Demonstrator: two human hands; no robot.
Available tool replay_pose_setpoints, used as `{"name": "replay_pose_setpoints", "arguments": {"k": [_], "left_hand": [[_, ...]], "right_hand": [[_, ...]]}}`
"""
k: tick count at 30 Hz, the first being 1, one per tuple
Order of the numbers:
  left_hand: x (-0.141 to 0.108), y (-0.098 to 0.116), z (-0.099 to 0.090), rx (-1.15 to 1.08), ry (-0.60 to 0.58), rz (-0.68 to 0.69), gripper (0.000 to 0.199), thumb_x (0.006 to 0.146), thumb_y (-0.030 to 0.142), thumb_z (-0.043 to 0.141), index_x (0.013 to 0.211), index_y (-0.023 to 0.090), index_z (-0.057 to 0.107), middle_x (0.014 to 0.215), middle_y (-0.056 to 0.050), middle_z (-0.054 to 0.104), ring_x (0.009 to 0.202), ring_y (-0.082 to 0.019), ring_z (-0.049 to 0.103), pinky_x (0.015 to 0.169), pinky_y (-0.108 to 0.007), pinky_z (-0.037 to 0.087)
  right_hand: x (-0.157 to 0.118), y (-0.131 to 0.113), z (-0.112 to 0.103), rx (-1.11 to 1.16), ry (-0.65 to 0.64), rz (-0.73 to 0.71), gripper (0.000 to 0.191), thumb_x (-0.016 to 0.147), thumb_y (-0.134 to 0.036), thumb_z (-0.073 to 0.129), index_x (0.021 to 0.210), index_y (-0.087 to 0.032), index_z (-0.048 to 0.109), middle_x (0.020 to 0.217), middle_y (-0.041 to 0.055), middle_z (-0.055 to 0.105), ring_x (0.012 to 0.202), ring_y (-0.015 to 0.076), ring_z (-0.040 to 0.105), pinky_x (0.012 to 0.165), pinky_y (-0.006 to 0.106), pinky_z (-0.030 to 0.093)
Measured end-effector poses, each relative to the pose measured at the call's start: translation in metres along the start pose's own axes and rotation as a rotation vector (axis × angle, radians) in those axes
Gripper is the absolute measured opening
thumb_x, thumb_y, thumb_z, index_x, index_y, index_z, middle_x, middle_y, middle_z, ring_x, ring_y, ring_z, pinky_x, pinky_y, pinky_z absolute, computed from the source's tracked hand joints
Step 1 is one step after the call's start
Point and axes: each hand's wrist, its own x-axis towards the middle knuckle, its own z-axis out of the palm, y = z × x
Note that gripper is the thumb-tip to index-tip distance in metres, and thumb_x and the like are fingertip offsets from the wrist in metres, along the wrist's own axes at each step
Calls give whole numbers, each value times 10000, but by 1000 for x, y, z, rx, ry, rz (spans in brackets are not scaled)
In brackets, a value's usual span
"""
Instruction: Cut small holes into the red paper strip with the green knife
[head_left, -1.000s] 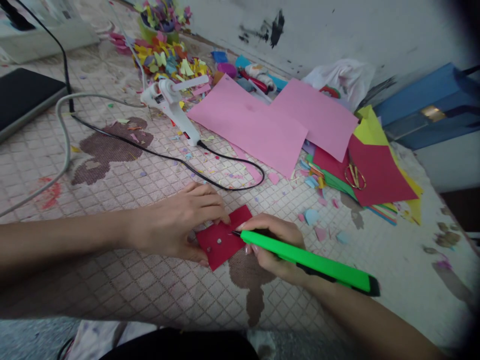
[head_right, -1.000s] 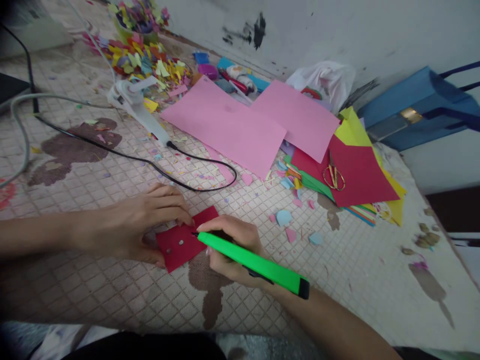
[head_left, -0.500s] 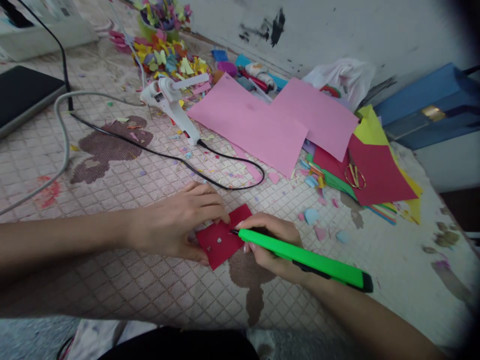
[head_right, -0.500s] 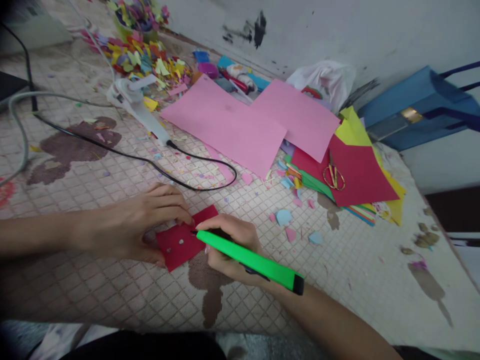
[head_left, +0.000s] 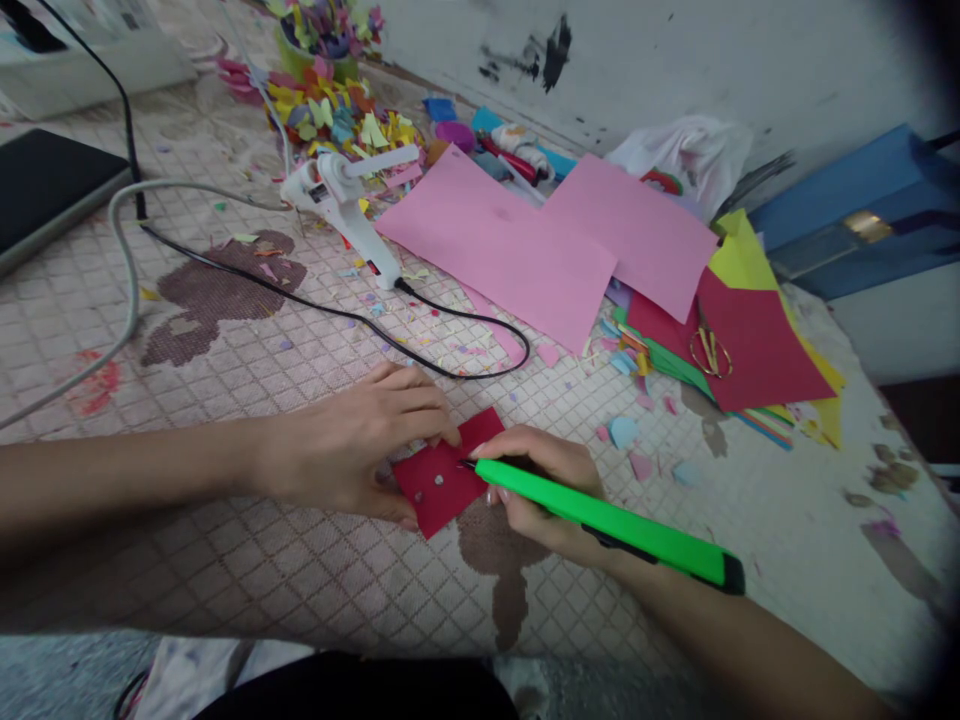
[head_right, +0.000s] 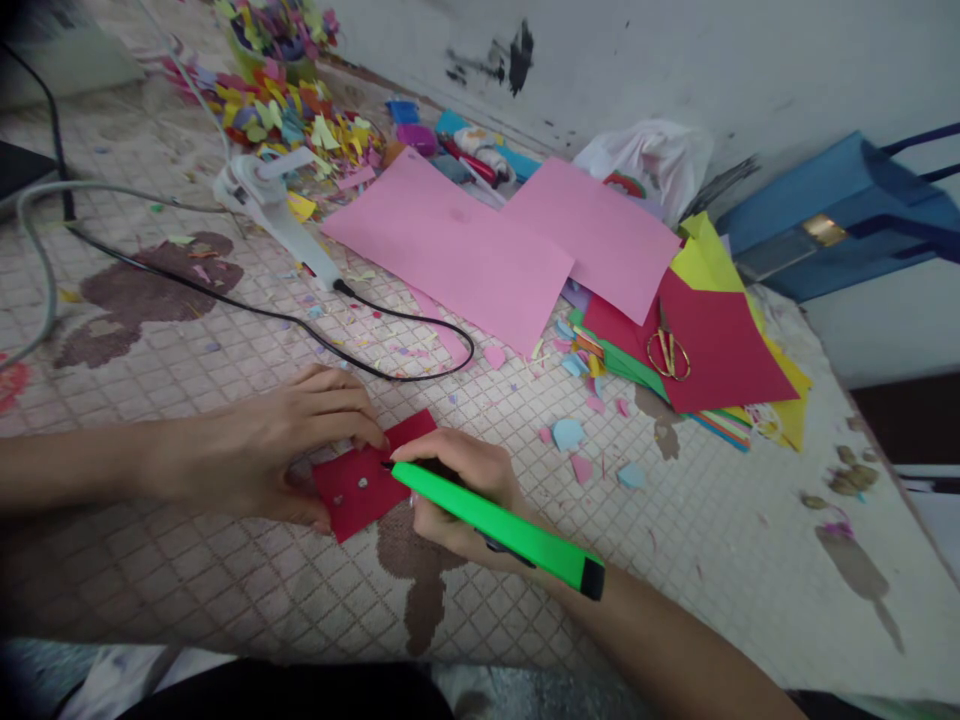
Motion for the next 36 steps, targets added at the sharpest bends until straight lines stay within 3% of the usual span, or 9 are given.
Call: {"name": "replay_pose_setpoints", "arguments": {"k": [6,14,17,22,24,26,30,33,36], "left_hand": [[-1,0,1,-4,-11,-12,550,714,489,833,1129,226,586,1105,-30,620,1041,-250,491,894,-359,321],[-1,4,2,0,20,-44,528,711,501,831,1085,216,588,1055,-31,612,1008,-253,501,863,-361,325],[-1,9,6,-3,81,-93,521,724,508,823,1040,193,553,1009,-26,601,970,-245,510,857,-368,330],[1,14,12,7,119,-138,605,621,533,882,965,187,525,984,-17,593,931,-241,508,843,-372,334],[0,14,12,11,111,-133,589,642,576,853,939,185,527,966,-18,596,920,-241,503,832,-375,328],[0,13,12,5,100,-120,578,657,599,833,935,187,537,964,-18,594,926,-243,500,849,-386,321],[-2,10,7,-10,70,-86,419,762,478,799,995,206,583,1036,-29,580,970,-240,503,901,-404,317],[-2,11,3,-4,18,1,271,894,356,675,1135,251,610,1105,-50,562,1006,-240,496,900,-407,331],[-2,11,2,72,-48,103,361,957,336,592,1314,301,552,1126,-62,563,1034,-250,494,917,-427,332]], "right_hand": [[-1,-2,-1,36,-26,28,322,758,-54,553,1010,-192,700,809,8,718,611,109,653,580,236,530],[-5,-8,-8,-43,223,132,219,817,-137,606,983,-243,703,897,12,756,794,153,712,680,252,576],[-4,-10,-8,-28,207,144,222,820,-137,609,988,-244,707,922,15,761,818,156,718,710,256,586],[-2,-3,-5,144,128,189,208,844,-186,622,1019,-252,713,940,14,763,848,161,719,743,270,590],[-3,5,-4,211,125,211,203,859,-227,629,1040,-260,713,982,18,758,907,180,712,799,305,586],[-6,13,-3,264,209,222,177,872,-276,635,1031,-270,712,995,21,749,938,198,703,835,342,579],[-11,23,-3,291,361,266,187,867,-326,659,1042,-278,705,1011,32,739,979,233,690,881,405,569],[-11,25,-4,290,373,294,179,862,-331,664,1027,-280,709,1017,31,737,989,241,685,891,419,564],[-9,24,-4,295,348,305,168,853,-325,667,1009,-278,712,1015,27,739,988,236,684,893,413,559]]}}
